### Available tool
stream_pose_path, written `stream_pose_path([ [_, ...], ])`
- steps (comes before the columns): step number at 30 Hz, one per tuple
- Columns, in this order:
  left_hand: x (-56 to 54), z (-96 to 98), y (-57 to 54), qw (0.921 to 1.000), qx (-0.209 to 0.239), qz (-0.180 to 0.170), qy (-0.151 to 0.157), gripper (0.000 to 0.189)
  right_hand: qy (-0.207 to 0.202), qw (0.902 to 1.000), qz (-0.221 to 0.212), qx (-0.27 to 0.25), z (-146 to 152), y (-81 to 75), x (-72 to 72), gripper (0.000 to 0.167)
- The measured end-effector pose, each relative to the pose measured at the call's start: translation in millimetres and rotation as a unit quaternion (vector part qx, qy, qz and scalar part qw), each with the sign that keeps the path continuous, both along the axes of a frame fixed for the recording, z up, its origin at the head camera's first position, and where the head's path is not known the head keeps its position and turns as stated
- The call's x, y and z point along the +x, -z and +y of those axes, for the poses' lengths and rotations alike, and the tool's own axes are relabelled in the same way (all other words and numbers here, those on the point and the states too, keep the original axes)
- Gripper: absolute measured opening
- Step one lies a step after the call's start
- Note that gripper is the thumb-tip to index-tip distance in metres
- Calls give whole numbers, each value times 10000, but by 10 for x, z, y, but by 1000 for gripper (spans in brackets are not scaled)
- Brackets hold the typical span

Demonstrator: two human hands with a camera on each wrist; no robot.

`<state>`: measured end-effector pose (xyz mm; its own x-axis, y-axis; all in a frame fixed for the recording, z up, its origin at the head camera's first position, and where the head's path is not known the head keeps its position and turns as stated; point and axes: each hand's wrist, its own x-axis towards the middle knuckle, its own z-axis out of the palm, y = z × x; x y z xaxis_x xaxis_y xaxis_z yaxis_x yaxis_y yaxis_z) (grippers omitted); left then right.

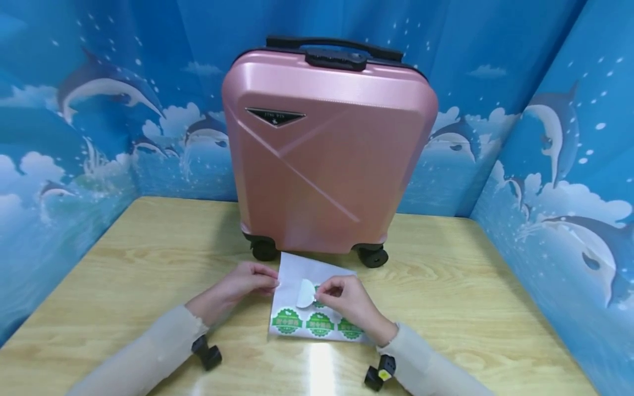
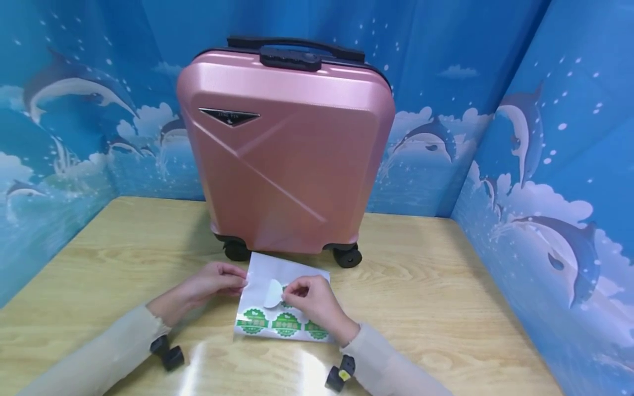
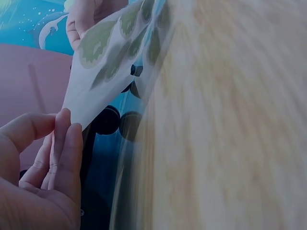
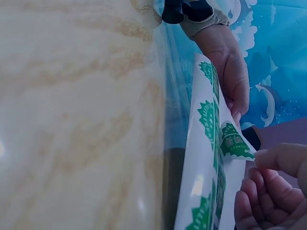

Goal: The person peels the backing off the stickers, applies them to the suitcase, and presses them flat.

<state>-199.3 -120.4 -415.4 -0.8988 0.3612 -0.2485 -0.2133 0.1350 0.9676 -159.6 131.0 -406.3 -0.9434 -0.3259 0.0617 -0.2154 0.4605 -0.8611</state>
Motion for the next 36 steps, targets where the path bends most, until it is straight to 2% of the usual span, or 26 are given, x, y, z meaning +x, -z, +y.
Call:
stream_pose_path([
  [7, 16, -28, -20, 9993, -263, -102, -240, 20, 96, 9997, -160, -133, 8, 8, -2, 7],
  [13, 25, -44, -10, 9999, -78, 20, -101, 21, 149, 9994, -165, -261, 19, 34, -2, 9],
  [18, 27, -62, -9, 9999, -90, 81, -39, 23, 200, 9990, -184, -346, 20, 29, -5, 10],
  [21, 35, -59, -21, 9998, -128, 131, -1, 25, 221, 9990, -191, -325, -2, -92, 51, 7],
  [24, 38, -52, -28, 9997, -207, 131, -16, 26, 245, 9989, -232, -335, 5, -91, 53, 7],
  [28, 35, -54, -25, 9989, -450, 101, -107, 24, 241, 9985, -287, -391, 38, 17, 3, 10],
  [34, 20, -53, -30, 9943, -1007, 55, -360, 18, 180, 9981, -380, -448, 62, 10, -2, 11],
  [36, 13, -60, -39, 9929, -1129, 87, -360, 17, 173, 9980, -373, -482, 66, 3, 0, 11],
])
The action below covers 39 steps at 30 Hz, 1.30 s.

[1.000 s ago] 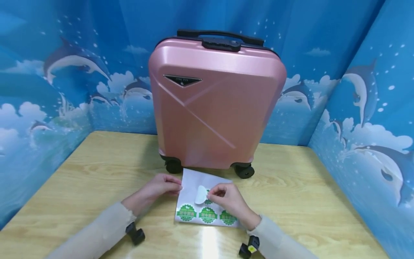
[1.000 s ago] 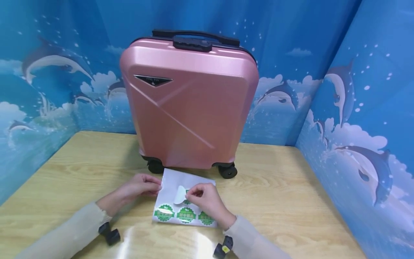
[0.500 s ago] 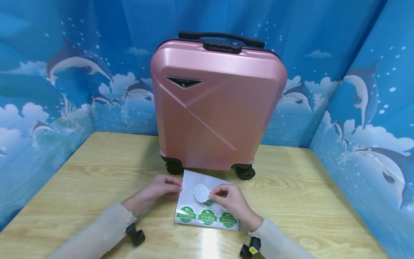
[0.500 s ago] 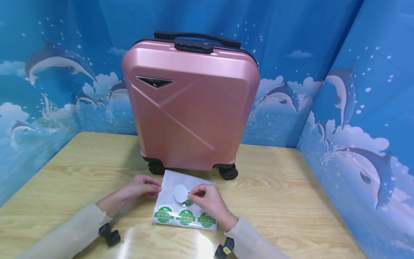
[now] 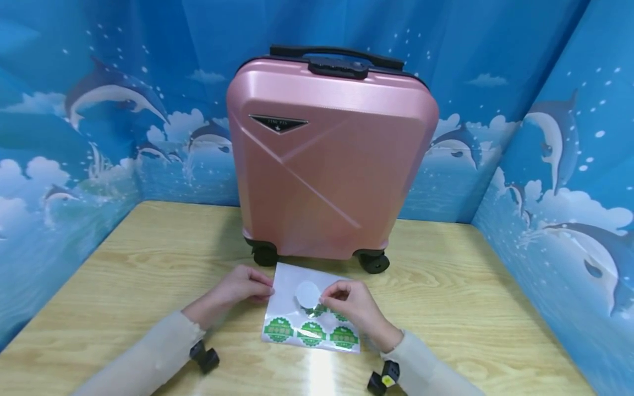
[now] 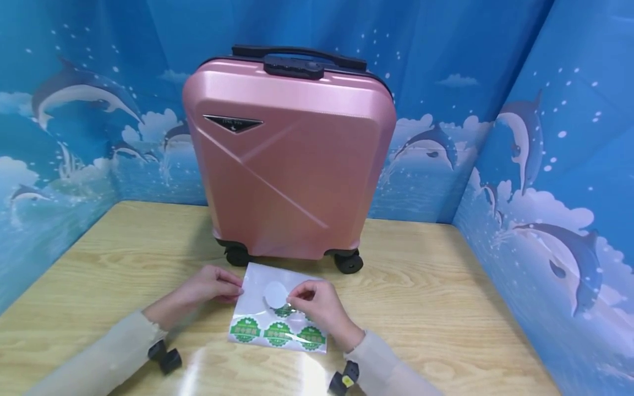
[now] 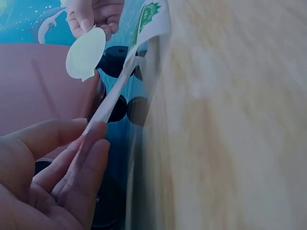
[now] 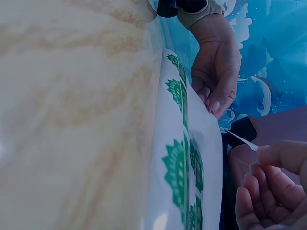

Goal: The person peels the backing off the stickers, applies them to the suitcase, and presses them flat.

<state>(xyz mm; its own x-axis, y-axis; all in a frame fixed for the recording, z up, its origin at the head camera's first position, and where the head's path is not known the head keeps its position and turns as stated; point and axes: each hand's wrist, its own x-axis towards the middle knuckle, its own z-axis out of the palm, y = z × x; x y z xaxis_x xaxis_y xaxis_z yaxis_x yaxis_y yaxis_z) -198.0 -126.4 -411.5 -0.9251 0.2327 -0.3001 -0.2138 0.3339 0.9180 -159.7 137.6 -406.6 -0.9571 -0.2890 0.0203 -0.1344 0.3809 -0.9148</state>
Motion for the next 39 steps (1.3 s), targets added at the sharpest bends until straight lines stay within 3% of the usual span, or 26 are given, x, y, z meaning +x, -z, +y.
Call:
stream_pose_path([
  [10, 13, -107, -52, 9935, -489, 776, 681, 16, 70, 9999, -48, -93, 14, -23, 19, 11],
  [20, 36, -79, -152, 9932, -361, 806, 758, 22, 113, 9999, -3, -75, 36, -34, -4, 10],
  [26, 47, -2, -218, 9909, -123, 916, 980, 27, 182, 9998, 47, -101, 36, -53, -10, 9],
  [39, 88, 200, -346, 9884, 186, 1050, 1080, 25, 176, 9990, 413, -72, 35, -89, -69, 8],
])
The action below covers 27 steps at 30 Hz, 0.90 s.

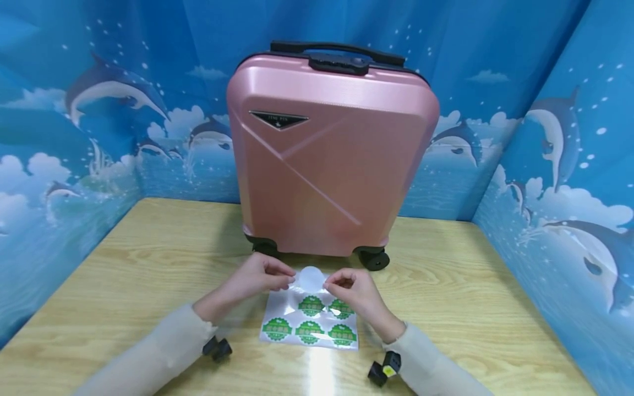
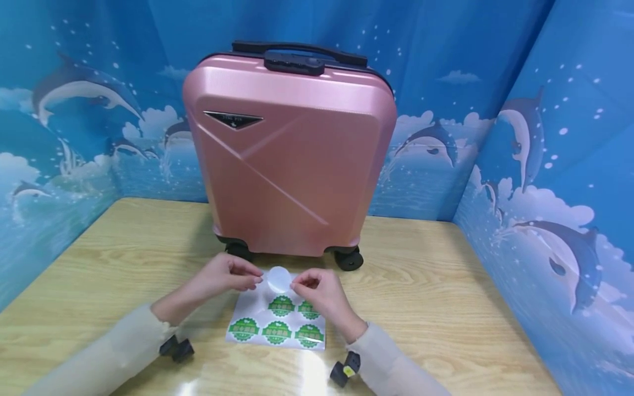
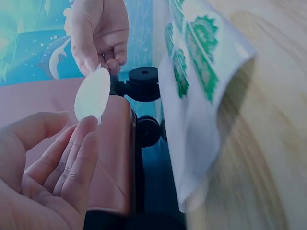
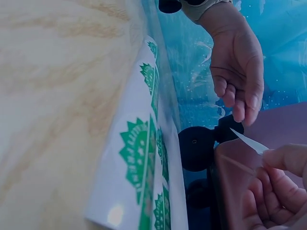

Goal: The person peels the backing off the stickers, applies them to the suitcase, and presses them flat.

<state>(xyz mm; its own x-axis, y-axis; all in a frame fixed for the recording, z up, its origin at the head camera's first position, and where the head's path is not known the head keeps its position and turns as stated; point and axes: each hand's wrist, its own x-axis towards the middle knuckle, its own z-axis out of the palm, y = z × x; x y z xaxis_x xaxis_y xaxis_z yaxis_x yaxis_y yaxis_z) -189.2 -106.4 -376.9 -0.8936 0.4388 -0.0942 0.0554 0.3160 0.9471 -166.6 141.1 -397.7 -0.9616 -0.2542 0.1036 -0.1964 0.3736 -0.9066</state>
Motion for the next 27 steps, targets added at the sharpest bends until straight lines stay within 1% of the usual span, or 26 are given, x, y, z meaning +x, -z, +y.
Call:
stream_pose_path([
  [4, 8, 63, -35, 9997, 123, 182, 47, 25, 20, 10000, 7, -81, -14, -25, -4, 9],
  [6, 15, 88, -59, 9996, 164, 214, 64, 25, 22, 9999, 10, -142, -23, -50, -1, 9],
  [8, 19, 112, -83, 9996, 179, 208, 60, 25, 36, 9999, 11, -152, -51, -135, 28, 8],
  [12, 30, 156, -129, 9995, 193, 249, 22, 22, 29, 9999, 21, -116, -108, -358, 121, 7],
  [14, 27, 180, -137, 9992, 215, 343, -7, 21, -12, 9999, 38, -115, -123, -415, 143, 7],
  [15, 30, 193, -146, 9990, 231, 385, -17, 21, -47, 9999, 69, -151, -121, -416, 142, 8],
  [22, 33, 276, -177, 9982, 314, 515, -13, 21, -92, 9994, 204, -277, -63, -170, -11, 8],
  [24, 28, 294, -184, 9978, 309, 577, -41, 21, -99, 9990, 320, -288, -59, -163, -20, 9],
  [27, 14, 324, -198, 9978, 310, 580, -109, 20, -78, 9982, 508, -308, -59, -180, -30, 9],
])
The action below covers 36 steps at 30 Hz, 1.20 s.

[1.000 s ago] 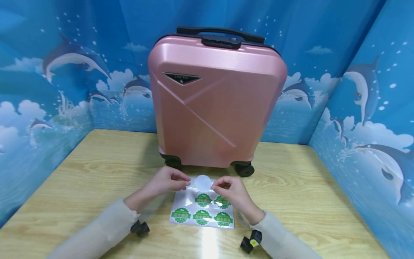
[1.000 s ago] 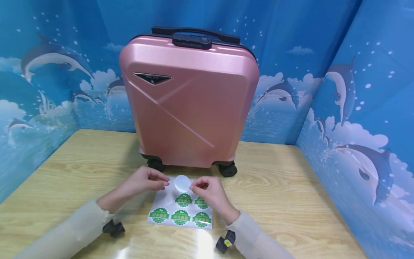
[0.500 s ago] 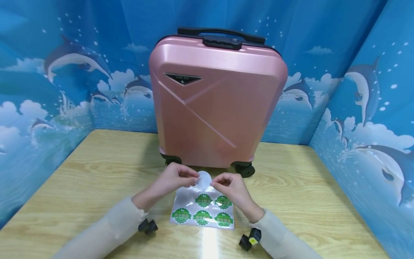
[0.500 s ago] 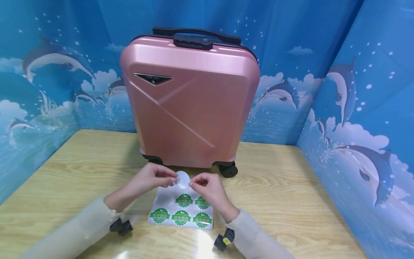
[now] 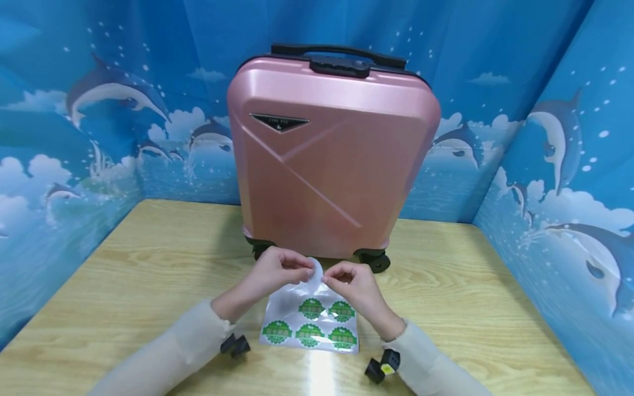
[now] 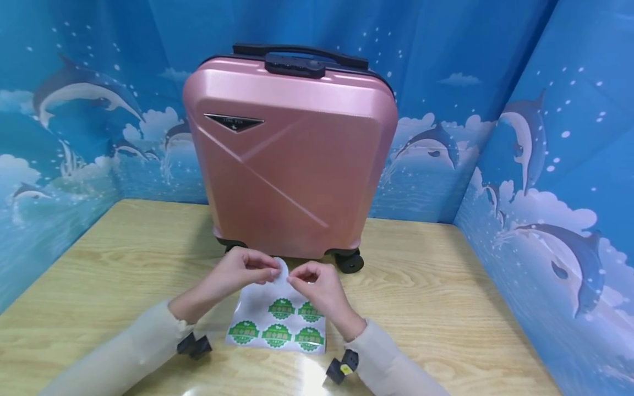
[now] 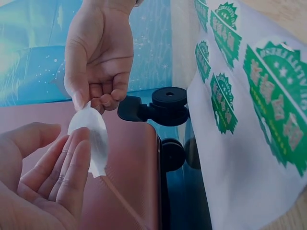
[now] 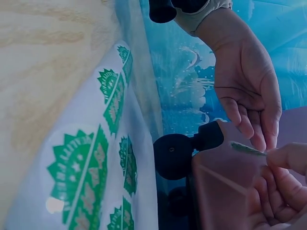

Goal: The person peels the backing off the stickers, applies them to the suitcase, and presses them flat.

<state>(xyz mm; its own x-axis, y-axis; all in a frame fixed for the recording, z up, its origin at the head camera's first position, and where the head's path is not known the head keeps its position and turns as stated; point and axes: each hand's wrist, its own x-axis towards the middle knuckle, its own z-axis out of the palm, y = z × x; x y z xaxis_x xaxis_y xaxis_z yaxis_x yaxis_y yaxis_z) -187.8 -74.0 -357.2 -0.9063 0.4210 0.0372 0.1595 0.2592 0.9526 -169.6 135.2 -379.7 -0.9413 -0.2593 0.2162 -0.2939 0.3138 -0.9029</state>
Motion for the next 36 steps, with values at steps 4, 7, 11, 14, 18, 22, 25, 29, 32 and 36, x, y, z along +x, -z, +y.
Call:
stream_pose_path([
  [4, -5, 34, -26, 9999, 83, -57, -35, 19, 37, 9999, 169, -4, -6, -33, 0, 7],
  [7, -12, 60, -30, 9998, 194, -17, -28, 20, 23, 9995, 307, 14, -9, -45, -2, 6],
  [11, -32, 107, -3, 9994, 329, 25, -83, 22, -8, 9983, 587, 55, -14, -53, -6, 5],
  [14, -49, 143, 23, 9991, 377, 18, -173, 22, -24, 9969, 785, 80, -23, -53, -9, 5],
  [18, -57, 181, 37, 9987, 431, 32, -264, 21, -41, 9958, 910, 65, -38, -54, -9, 6],
  [22, -49, 198, 30, 9983, 506, 72, -298, 19, -42, 9956, 929, 74, -44, -61, -5, 6],
  [25, -44, 202, 30, 9983, 518, 64, -275, 17, -47, 9953, 965, 107, -43, -63, 1, 5],
  [29, -42, 205, 36, 9986, 462, 69, -246, 16, -43, 9949, 993, 146, -41, -54, 4, 5],
  [32, -40, 211, 35, 9989, 348, 92, -308, 15, -69, 9949, 998, 143, -42, -46, 0, 6],
  [36, -46, 219, 43, 9986, 172, 230, -441, 13, -113, 9938, 1096, 122, -46, -48, -10, 7],
])
